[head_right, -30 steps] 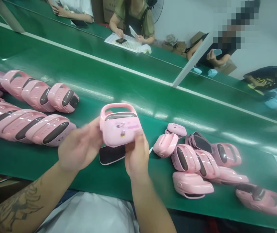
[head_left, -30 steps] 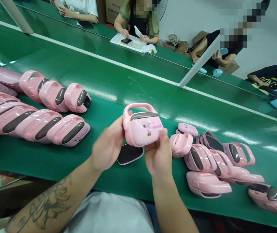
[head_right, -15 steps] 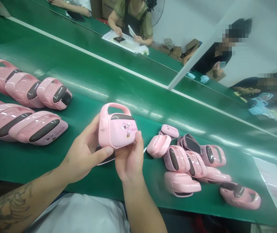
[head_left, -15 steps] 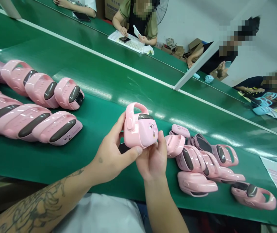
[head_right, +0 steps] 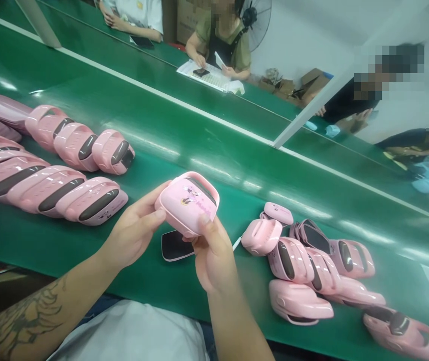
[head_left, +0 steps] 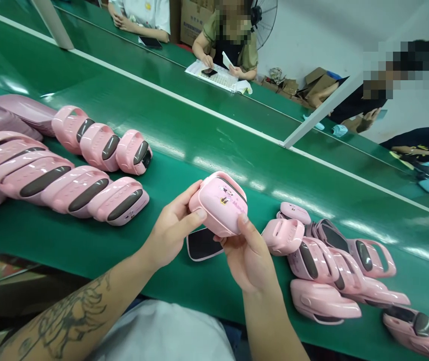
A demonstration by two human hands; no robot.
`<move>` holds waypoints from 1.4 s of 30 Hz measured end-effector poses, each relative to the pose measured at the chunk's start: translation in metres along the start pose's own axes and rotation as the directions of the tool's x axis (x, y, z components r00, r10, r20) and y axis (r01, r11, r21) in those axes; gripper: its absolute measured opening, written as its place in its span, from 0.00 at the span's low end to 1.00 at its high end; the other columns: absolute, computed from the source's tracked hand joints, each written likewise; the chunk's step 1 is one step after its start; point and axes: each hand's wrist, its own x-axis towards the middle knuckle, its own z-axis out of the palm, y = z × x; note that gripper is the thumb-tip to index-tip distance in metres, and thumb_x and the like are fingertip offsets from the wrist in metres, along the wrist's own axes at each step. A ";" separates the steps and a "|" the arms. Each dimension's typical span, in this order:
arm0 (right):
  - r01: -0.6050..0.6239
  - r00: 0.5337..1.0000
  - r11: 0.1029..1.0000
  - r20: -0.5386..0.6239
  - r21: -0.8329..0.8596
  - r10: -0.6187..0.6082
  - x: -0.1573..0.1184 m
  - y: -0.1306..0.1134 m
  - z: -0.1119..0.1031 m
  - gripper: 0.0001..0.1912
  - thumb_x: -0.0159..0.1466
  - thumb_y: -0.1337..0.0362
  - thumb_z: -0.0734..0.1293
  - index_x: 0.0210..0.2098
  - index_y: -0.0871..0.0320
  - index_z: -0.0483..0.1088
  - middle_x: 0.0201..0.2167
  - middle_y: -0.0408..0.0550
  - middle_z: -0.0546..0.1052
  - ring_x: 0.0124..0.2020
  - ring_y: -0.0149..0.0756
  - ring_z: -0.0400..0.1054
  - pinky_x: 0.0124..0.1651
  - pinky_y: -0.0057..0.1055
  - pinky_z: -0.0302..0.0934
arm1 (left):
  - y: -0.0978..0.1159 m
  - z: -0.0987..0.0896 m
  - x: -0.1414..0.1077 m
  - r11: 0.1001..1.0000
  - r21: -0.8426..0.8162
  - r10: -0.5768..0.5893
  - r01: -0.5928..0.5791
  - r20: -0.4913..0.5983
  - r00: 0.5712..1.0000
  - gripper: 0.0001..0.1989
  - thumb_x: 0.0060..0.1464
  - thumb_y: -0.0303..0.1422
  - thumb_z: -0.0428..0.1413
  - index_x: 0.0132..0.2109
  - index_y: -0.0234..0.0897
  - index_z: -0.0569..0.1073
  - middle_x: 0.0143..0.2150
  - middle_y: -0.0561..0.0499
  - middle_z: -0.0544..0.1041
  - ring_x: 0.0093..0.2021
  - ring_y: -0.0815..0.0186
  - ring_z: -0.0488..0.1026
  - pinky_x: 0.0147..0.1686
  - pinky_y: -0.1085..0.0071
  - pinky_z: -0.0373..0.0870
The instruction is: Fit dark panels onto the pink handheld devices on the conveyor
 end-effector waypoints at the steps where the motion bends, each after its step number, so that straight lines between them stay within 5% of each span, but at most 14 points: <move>1: -0.016 1.000 1.000 -0.008 -0.004 0.016 0.000 0.001 0.002 0.20 0.66 0.47 0.76 0.50 0.52 0.83 0.46 0.47 0.84 0.38 0.36 0.73 0.36 0.30 0.70 | 0.000 -0.002 -0.001 1.000 0.012 -0.002 0.002 0.000 1.000 0.37 0.61 0.43 0.68 0.73 0.39 0.71 0.76 0.41 0.69 0.78 0.39 0.60 0.74 0.48 0.61; 4: 0.034 0.999 0.997 0.043 -0.063 -0.031 -0.001 0.006 0.006 0.23 0.65 0.50 0.78 0.55 0.52 0.79 0.52 0.48 0.84 0.46 0.39 0.77 0.44 0.32 0.74 | 0.000 -0.010 -0.003 1.000 0.004 0.022 -0.022 0.014 1.000 0.36 0.63 0.45 0.66 0.73 0.39 0.70 0.77 0.42 0.68 0.78 0.39 0.60 0.73 0.49 0.62; 9: 0.198 0.979 0.968 0.090 -0.152 -0.185 -0.009 0.017 0.015 0.43 0.57 0.62 0.83 0.68 0.48 0.66 0.67 0.49 0.76 0.67 0.50 0.72 0.66 0.46 0.71 | 0.003 -0.021 -0.004 0.997 0.034 0.060 -0.063 0.093 0.994 0.37 0.64 0.51 0.63 0.74 0.41 0.69 0.74 0.42 0.70 0.74 0.39 0.64 0.67 0.54 0.68; 16: 0.218 0.975 0.929 0.024 -0.299 -0.221 -0.022 0.017 0.027 0.42 0.58 0.67 0.82 0.68 0.44 0.67 0.70 0.47 0.73 0.69 0.51 0.70 0.69 0.49 0.70 | 0.000 -0.027 -0.005 0.991 0.057 0.116 -0.120 0.071 0.991 0.37 0.61 0.43 0.68 0.73 0.45 0.70 0.70 0.44 0.74 0.70 0.44 0.70 0.63 0.58 0.72; 21: 0.324 0.927 0.807 -0.003 -0.494 -0.374 -0.026 0.024 0.024 0.45 0.57 0.66 0.82 0.71 0.46 0.65 0.73 0.51 0.68 0.75 0.54 0.61 0.79 0.57 0.55 | -0.010 -0.032 -0.006 0.988 0.011 0.151 -0.152 0.060 0.987 0.35 0.59 0.41 0.69 0.71 0.46 0.72 0.63 0.45 0.79 0.62 0.48 0.76 0.59 0.59 0.75; 26: 0.349 0.894 0.692 0.004 -0.631 -0.448 -0.020 0.025 0.020 0.39 0.58 0.56 0.82 0.66 0.47 0.71 0.67 0.53 0.74 0.67 0.55 0.69 0.73 0.55 0.61 | -0.017 -0.033 0.002 0.982 0.087 0.158 -0.165 0.083 0.984 0.36 0.59 0.43 0.69 0.71 0.45 0.72 0.64 0.44 0.79 0.62 0.48 0.77 0.61 0.57 0.75; 29: 0.261 0.915 0.698 -0.058 -0.667 -0.398 0.019 0.015 0.010 0.35 0.56 0.53 0.82 0.61 0.51 0.75 0.56 0.52 0.80 0.53 0.50 0.76 0.60 0.49 0.70 | -0.013 -0.035 0.006 0.960 0.261 0.094 -0.098 0.030 0.995 0.39 0.62 0.45 0.67 0.75 0.43 0.66 0.74 0.40 0.71 0.70 0.45 0.70 0.67 0.50 0.71; 32: 0.240 0.866 0.673 -0.159 -0.700 -0.474 0.093 -0.003 -0.002 0.35 0.55 0.54 0.79 0.60 0.57 0.74 0.50 0.50 0.81 0.48 0.45 0.77 0.53 0.42 0.72 | 0.002 -0.052 -0.001 0.801 0.574 0.274 -0.169 -0.100 0.957 0.36 0.65 0.41 0.63 0.76 0.45 0.65 0.76 0.39 0.67 0.71 0.44 0.70 0.67 0.45 0.71; 35: 0.104 0.754 0.622 -0.346 -0.776 -0.558 0.171 -0.022 -0.012 0.33 0.54 0.61 0.76 0.59 0.59 0.71 0.53 0.53 0.78 0.48 0.43 0.75 0.54 0.40 0.72 | 0.023 -0.086 -0.017 0.383 0.881 0.604 -0.277 -0.012 0.797 0.27 0.60 0.35 0.66 0.66 0.46 0.76 0.69 0.42 0.74 0.70 0.43 0.70 0.74 0.44 0.62; 37: 0.008 0.684 0.617 -0.446 -0.787 -0.578 0.210 -0.029 -0.018 0.37 0.52 0.64 0.76 0.60 0.59 0.68 0.59 0.59 0.72 0.53 0.47 0.73 0.60 0.44 0.69 | 0.040 -0.112 -0.026 0.185 0.963 0.683 -0.196 0.017 0.730 0.26 0.59 0.35 0.66 0.64 0.45 0.78 0.66 0.40 0.75 0.69 0.41 0.71 0.74 0.44 0.61; 40: -0.087 0.634 0.597 -0.507 -0.797 -0.584 0.240 -0.029 -0.025 0.38 0.51 0.65 0.76 0.60 0.57 0.65 0.61 0.61 0.67 0.59 0.51 0.70 0.65 0.45 0.66 | 0.069 -0.142 -0.029 0.098 0.991 0.629 -0.086 0.005 0.777 0.19 0.62 0.38 0.62 0.59 0.44 0.79 0.62 0.41 0.78 0.66 0.40 0.73 0.72 0.45 0.63; 42: -0.110 0.640 0.568 -0.495 -0.816 -0.587 0.244 -0.027 -0.029 0.39 0.52 0.64 0.77 0.61 0.57 0.64 0.61 0.61 0.66 0.62 0.52 0.68 0.67 0.45 0.65 | 0.091 -0.153 -0.019 0.087 0.996 0.579 -0.018 -0.035 0.815 0.16 0.65 0.40 0.59 0.57 0.44 0.79 0.59 0.43 0.80 0.64 0.42 0.75 0.71 0.46 0.64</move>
